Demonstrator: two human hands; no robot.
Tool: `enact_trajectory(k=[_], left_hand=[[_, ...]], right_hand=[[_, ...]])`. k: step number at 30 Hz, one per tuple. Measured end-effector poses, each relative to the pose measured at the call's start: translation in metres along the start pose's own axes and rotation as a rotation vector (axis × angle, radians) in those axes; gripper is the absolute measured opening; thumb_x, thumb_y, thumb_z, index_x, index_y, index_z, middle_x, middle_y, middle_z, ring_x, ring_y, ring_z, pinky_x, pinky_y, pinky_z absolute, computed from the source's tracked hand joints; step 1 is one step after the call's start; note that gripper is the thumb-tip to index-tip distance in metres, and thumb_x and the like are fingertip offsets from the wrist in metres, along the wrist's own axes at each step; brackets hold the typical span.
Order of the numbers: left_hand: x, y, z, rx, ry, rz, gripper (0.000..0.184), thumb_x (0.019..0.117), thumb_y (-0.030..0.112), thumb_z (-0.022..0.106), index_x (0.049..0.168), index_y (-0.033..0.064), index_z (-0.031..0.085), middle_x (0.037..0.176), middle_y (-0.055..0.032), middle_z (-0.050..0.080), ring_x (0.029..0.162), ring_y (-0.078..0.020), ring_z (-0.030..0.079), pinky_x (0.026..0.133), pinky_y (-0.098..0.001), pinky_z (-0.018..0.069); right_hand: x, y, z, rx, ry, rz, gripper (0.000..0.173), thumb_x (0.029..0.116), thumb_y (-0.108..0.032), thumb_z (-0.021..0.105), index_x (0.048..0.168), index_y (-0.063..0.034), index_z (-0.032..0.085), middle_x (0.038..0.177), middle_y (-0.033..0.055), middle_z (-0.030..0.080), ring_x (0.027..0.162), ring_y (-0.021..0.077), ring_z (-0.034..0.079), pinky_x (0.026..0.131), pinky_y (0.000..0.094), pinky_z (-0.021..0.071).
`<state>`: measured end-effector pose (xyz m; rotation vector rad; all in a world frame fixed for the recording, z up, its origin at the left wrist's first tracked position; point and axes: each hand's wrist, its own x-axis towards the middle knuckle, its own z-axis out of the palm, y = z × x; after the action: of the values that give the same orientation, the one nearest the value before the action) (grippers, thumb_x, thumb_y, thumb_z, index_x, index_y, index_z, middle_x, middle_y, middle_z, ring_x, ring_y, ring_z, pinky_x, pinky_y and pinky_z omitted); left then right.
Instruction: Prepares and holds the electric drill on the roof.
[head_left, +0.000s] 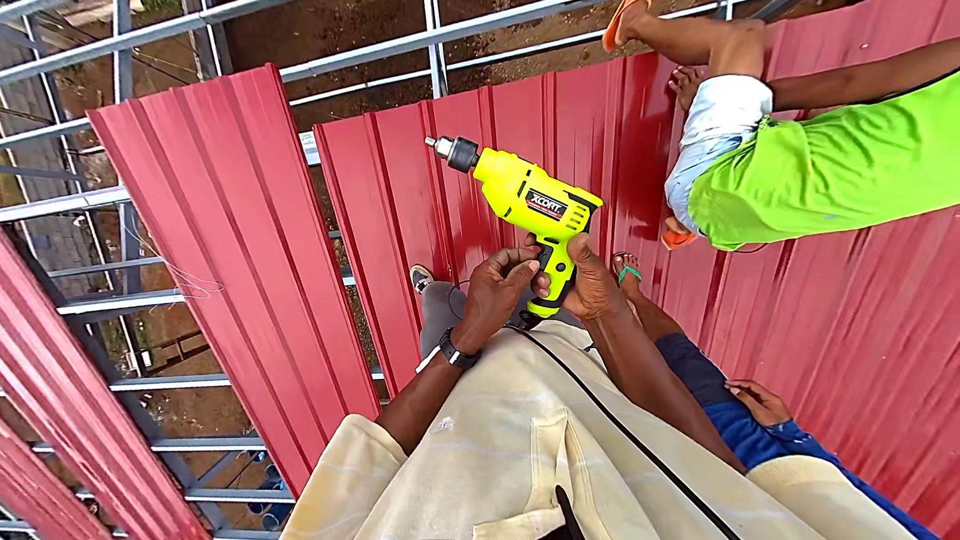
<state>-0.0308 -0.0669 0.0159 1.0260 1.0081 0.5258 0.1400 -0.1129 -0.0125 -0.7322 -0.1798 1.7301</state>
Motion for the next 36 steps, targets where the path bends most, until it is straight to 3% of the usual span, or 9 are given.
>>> enact_trajectory(k=[3, 9, 13, 20, 25, 29, 36], left_hand=[[0.001, 0.005, 0.005, -0.010, -0.005, -0.020, 0.026, 0.1006, 0.014, 0.066, 0.123, 0.0014, 0.065, 0.092, -0.0115, 0.071, 0.073, -0.0170, 0.067, 0.068, -0.0304, 0.0585], [0.006, 0.003, 0.007, -0.012, -0.015, -0.039, 0.020, 0.1018, 0.017, 0.065, 0.116, 0.0022, 0.068, 0.088, -0.0109, 0.069, 0.069, -0.0162, 0.063, 0.063, -0.0295, 0.0547], [0.007, 0.001, 0.007, -0.049, -0.026, -0.048, 0.022, 0.1023, 0.017, 0.064, 0.119, 0.0022, 0.067, 0.090, -0.0126, 0.068, 0.070, -0.0176, 0.062, 0.064, -0.0302, 0.0539], [0.008, 0.000, 0.009, -0.055, -0.019, -0.041, 0.018, 0.1016, 0.015, 0.065, 0.112, 0.0007, 0.067, 0.086, -0.0123, 0.067, 0.068, -0.0174, 0.062, 0.063, -0.0300, 0.0545], [0.008, -0.002, 0.008, -0.050, -0.025, -0.047, 0.017, 0.1015, 0.015, 0.064, 0.110, 0.0004, 0.067, 0.084, -0.0117, 0.067, 0.067, -0.0168, 0.061, 0.061, -0.0289, 0.0533], [0.007, -0.002, 0.007, -0.026, -0.025, -0.059, 0.017, 0.1017, 0.017, 0.064, 0.107, 0.0011, 0.066, 0.083, -0.0103, 0.066, 0.066, -0.0164, 0.060, 0.061, -0.0291, 0.0528], [0.008, -0.006, 0.009, -0.065, -0.032, -0.051, 0.019, 0.1040, 0.019, 0.060, 0.105, -0.0002, 0.063, 0.079, -0.0115, 0.065, 0.065, -0.0174, 0.061, 0.061, -0.0301, 0.0537]], right_hand=[[-0.001, 0.000, -0.001, 0.011, 0.022, 0.013, 0.064, 0.0915, -0.059, 0.069, 0.133, -0.0115, 0.058, 0.097, 0.0131, 0.067, 0.061, 0.0179, 0.063, 0.057, 0.0339, 0.0590], [-0.002, -0.002, -0.003, 0.026, -0.005, 0.017, 0.065, 0.0914, -0.059, 0.070, 0.133, -0.0099, 0.058, 0.093, 0.0135, 0.067, 0.062, 0.0185, 0.064, 0.058, 0.0346, 0.0600], [-0.003, -0.002, -0.003, 0.019, -0.005, 0.005, 0.063, 0.0916, -0.058, 0.070, 0.132, -0.0110, 0.058, 0.093, 0.0136, 0.067, 0.062, 0.0188, 0.065, 0.057, 0.0344, 0.0601], [-0.005, -0.001, -0.007, 0.020, -0.037, 0.003, 0.064, 0.0918, -0.057, 0.070, 0.135, -0.0120, 0.056, 0.102, 0.0152, 0.067, 0.064, 0.0195, 0.065, 0.058, 0.0344, 0.0598], [-0.006, 0.001, -0.006, 0.022, -0.030, 0.006, 0.063, 0.0919, -0.057, 0.070, 0.134, -0.0112, 0.057, 0.097, 0.0153, 0.067, 0.062, 0.0195, 0.065, 0.058, 0.0348, 0.0602], [-0.006, 0.002, -0.005, 0.002, -0.037, -0.007, 0.063, 0.0926, -0.057, 0.069, 0.135, -0.0123, 0.056, 0.103, 0.0155, 0.067, 0.063, 0.0192, 0.065, 0.057, 0.0342, 0.0597], [-0.006, 0.002, -0.004, 0.013, -0.031, 0.002, 0.063, 0.0932, -0.056, 0.069, 0.135, -0.0113, 0.055, 0.101, 0.0163, 0.067, 0.063, 0.0203, 0.065, 0.057, 0.0350, 0.0604]])
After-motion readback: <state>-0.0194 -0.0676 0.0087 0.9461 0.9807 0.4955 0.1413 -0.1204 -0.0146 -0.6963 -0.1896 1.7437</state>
